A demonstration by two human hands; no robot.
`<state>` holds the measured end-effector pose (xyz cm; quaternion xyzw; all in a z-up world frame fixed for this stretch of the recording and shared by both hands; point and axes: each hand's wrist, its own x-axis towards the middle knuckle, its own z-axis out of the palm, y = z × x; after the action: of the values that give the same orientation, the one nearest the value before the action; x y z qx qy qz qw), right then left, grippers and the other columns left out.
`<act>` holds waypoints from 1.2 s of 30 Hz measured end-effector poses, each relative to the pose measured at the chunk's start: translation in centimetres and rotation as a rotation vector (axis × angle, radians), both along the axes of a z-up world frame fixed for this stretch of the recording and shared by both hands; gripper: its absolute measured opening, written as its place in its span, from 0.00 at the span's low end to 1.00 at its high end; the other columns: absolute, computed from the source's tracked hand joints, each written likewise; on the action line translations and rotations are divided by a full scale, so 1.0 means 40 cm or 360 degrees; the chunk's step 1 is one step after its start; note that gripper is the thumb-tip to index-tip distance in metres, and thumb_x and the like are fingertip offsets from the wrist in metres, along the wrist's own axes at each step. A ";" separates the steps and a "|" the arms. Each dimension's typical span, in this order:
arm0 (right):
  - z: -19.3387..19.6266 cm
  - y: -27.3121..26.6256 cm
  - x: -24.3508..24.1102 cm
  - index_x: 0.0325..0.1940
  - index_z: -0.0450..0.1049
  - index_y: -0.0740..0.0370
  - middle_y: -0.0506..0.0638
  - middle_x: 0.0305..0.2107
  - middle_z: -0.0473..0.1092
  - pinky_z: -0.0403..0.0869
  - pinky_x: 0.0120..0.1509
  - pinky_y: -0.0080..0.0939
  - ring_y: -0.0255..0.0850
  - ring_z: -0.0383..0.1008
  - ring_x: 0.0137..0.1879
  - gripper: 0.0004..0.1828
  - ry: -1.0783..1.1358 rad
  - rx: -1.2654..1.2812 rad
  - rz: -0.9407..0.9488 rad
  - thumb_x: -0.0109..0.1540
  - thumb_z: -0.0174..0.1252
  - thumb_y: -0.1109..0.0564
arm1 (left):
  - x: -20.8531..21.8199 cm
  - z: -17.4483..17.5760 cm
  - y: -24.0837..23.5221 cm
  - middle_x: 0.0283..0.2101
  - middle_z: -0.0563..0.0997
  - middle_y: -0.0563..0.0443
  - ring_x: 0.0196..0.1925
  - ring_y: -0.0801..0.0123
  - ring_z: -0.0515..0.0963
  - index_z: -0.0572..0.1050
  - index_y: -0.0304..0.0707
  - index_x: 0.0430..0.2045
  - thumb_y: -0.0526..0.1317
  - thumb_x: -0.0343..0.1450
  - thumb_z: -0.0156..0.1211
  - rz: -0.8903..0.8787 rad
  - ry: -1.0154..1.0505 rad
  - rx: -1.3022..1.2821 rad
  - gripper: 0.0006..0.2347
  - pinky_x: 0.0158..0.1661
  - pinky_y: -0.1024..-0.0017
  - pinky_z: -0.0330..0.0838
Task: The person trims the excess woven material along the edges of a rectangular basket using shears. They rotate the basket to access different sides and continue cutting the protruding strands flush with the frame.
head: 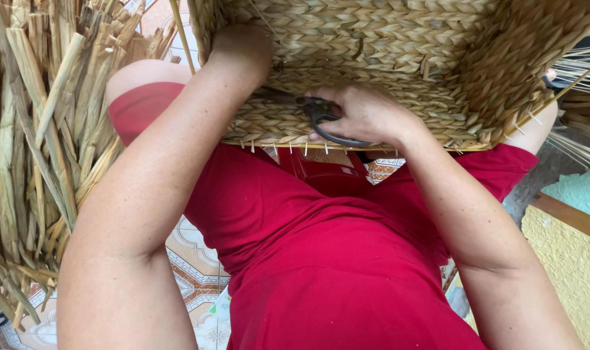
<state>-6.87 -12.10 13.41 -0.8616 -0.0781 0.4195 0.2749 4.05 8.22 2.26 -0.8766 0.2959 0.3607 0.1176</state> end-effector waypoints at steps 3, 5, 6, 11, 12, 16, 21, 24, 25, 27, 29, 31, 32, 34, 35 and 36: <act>0.002 0.030 0.025 0.68 0.69 0.43 0.54 0.39 0.79 0.76 0.49 0.52 0.51 0.80 0.43 0.46 -0.0032 0.0001 0.0024 0.50 0.66 0.26 | 0.008 0.007 -0.007 0.52 0.81 0.34 0.50 0.48 0.83 0.80 0.29 0.48 0.34 0.72 0.58 0.0013 0.0007 0.0068 0.12 0.41 0.56 0.81; -0.003 0.043 0.032 0.68 0.71 0.45 0.54 0.39 0.79 0.75 0.50 0.53 0.52 0.80 0.44 0.46 -0.0092 0.0063 0.0074 0.51 0.66 0.26 | 0.007 0.010 -0.008 0.52 0.81 0.34 0.49 0.48 0.84 0.80 0.29 0.47 0.34 0.73 0.58 0.0032 0.0015 0.0089 0.11 0.41 0.56 0.82; -0.008 0.052 0.034 0.68 0.70 0.44 0.55 0.37 0.79 0.75 0.51 0.53 0.51 0.80 0.44 0.46 -0.0028 0.0036 0.0050 0.50 0.66 0.25 | 0.002 0.010 -0.008 0.52 0.81 0.34 0.49 0.49 0.84 0.80 0.29 0.47 0.34 0.72 0.59 0.0018 0.0010 0.0095 0.12 0.41 0.57 0.81; -0.017 0.071 0.045 0.67 0.72 0.44 0.56 0.35 0.79 0.77 0.49 0.52 0.49 0.81 0.44 0.47 0.0048 0.0001 0.0011 0.48 0.66 0.24 | 0.001 0.022 -0.008 0.51 0.81 0.34 0.49 0.49 0.83 0.80 0.29 0.46 0.35 0.71 0.60 -0.0014 -0.0006 0.0090 0.12 0.41 0.58 0.81; -0.016 0.073 0.045 0.67 0.72 0.43 0.55 0.36 0.80 0.76 0.50 0.51 0.50 0.81 0.44 0.47 0.0044 -0.0014 0.0005 0.48 0.66 0.24 | 0.000 0.023 -0.008 0.51 0.81 0.34 0.49 0.49 0.83 0.80 0.29 0.46 0.35 0.71 0.60 -0.0018 -0.0005 0.0084 0.12 0.41 0.58 0.81; -0.014 0.086 0.047 0.65 0.73 0.43 0.51 0.42 0.79 0.75 0.50 0.52 0.50 0.80 0.46 0.41 -0.0037 -0.0019 0.0017 0.51 0.68 0.30 | -0.002 0.019 -0.002 0.51 0.81 0.35 0.50 0.49 0.83 0.80 0.29 0.45 0.34 0.71 0.59 -0.0001 0.0002 0.0009 0.11 0.43 0.58 0.80; -0.036 0.092 0.047 0.63 0.75 0.47 0.50 0.47 0.79 0.76 0.53 0.51 0.49 0.80 0.48 0.35 -0.0158 0.0130 0.0037 0.54 0.71 0.39 | -0.009 0.010 0.007 0.50 0.81 0.32 0.49 0.48 0.83 0.80 0.27 0.44 0.32 0.72 0.57 0.0045 -0.0015 -0.0116 0.10 0.43 0.57 0.81; -0.057 0.082 0.042 0.64 0.75 0.46 0.51 0.47 0.79 0.76 0.55 0.50 0.48 0.81 0.47 0.32 -0.0179 0.0192 0.0048 0.56 0.69 0.42 | -0.003 0.038 0.000 0.49 0.81 0.32 0.50 0.47 0.83 0.81 0.27 0.43 0.31 0.72 0.55 0.0076 0.0009 -0.0216 0.10 0.45 0.55 0.79; -0.060 0.080 0.038 0.64 0.76 0.45 0.50 0.47 0.80 0.77 0.55 0.49 0.48 0.82 0.47 0.32 -0.0169 0.0187 0.0042 0.56 0.69 0.42 | 0.006 0.053 -0.008 0.49 0.81 0.32 0.49 0.46 0.83 0.81 0.28 0.43 0.30 0.72 0.55 0.0075 0.0010 -0.0263 0.10 0.45 0.54 0.79; -0.059 0.068 0.033 0.65 0.75 0.45 0.49 0.48 0.80 0.77 0.54 0.47 0.47 0.82 0.45 0.32 -0.0156 0.0218 -0.0003 0.57 0.68 0.42 | 0.033 0.083 -0.007 0.47 0.82 0.32 0.47 0.45 0.83 0.80 0.28 0.43 0.30 0.71 0.54 0.0035 -0.0105 -0.0372 0.10 0.44 0.54 0.78; -0.038 0.028 0.016 0.66 0.73 0.46 0.50 0.49 0.79 0.78 0.52 0.46 0.46 0.82 0.43 0.33 -0.0140 0.0285 -0.0078 0.59 0.67 0.40 | 0.049 0.094 -0.003 0.44 0.83 0.33 0.43 0.47 0.83 0.80 0.28 0.43 0.30 0.70 0.55 -0.0038 -0.0329 -0.0502 0.11 0.41 0.55 0.79; -0.008 -0.034 0.014 0.68 0.70 0.48 0.53 0.45 0.78 0.77 0.50 0.46 0.46 0.81 0.44 0.39 -0.0055 0.0147 -0.0208 0.56 0.68 0.36 | 0.049 0.081 0.006 0.43 0.83 0.35 0.43 0.49 0.83 0.80 0.29 0.42 0.32 0.70 0.56 -0.0085 -0.0506 -0.0523 0.10 0.41 0.56 0.78; 0.005 -0.059 0.005 0.69 0.68 0.48 0.55 0.43 0.78 0.77 0.49 0.46 0.46 0.80 0.44 0.42 -0.0011 0.0079 -0.0278 0.55 0.69 0.34 | 0.045 0.067 0.007 0.42 0.83 0.36 0.43 0.50 0.83 0.80 0.30 0.41 0.32 0.69 0.56 -0.0114 -0.0591 -0.0533 0.10 0.41 0.57 0.78; 0.020 -0.090 -0.017 0.71 0.67 0.47 0.56 0.39 0.79 0.77 0.51 0.47 0.46 0.81 0.44 0.44 -0.0022 -0.0101 -0.0421 0.54 0.66 0.31 | 0.036 0.033 -0.016 0.44 0.82 0.32 0.43 0.49 0.83 0.80 0.28 0.40 0.32 0.70 0.57 0.0015 -0.0507 -0.0399 0.09 0.38 0.59 0.79; 0.023 -0.104 -0.024 0.72 0.67 0.47 0.57 0.37 0.80 0.77 0.52 0.47 0.46 0.82 0.44 0.45 -0.0032 -0.0191 -0.0492 0.54 0.65 0.30 | 0.037 0.019 -0.027 0.44 0.81 0.30 0.43 0.48 0.83 0.81 0.27 0.39 0.32 0.70 0.57 0.0079 -0.0469 -0.0333 0.09 0.36 0.59 0.79; 0.022 -0.113 -0.034 0.71 0.68 0.47 0.57 0.38 0.80 0.77 0.53 0.47 0.46 0.82 0.45 0.45 -0.0014 -0.0157 -0.0518 0.54 0.65 0.30 | 0.027 0.008 -0.033 0.45 0.82 0.32 0.45 0.48 0.83 0.81 0.29 0.41 0.33 0.71 0.57 -0.0020 -0.0397 -0.0307 0.09 0.40 0.58 0.78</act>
<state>-8.24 -16.62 14.30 -0.8771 0.0820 0.3691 0.2963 5.14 6.89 2.57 -0.9200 0.3178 0.2183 0.0709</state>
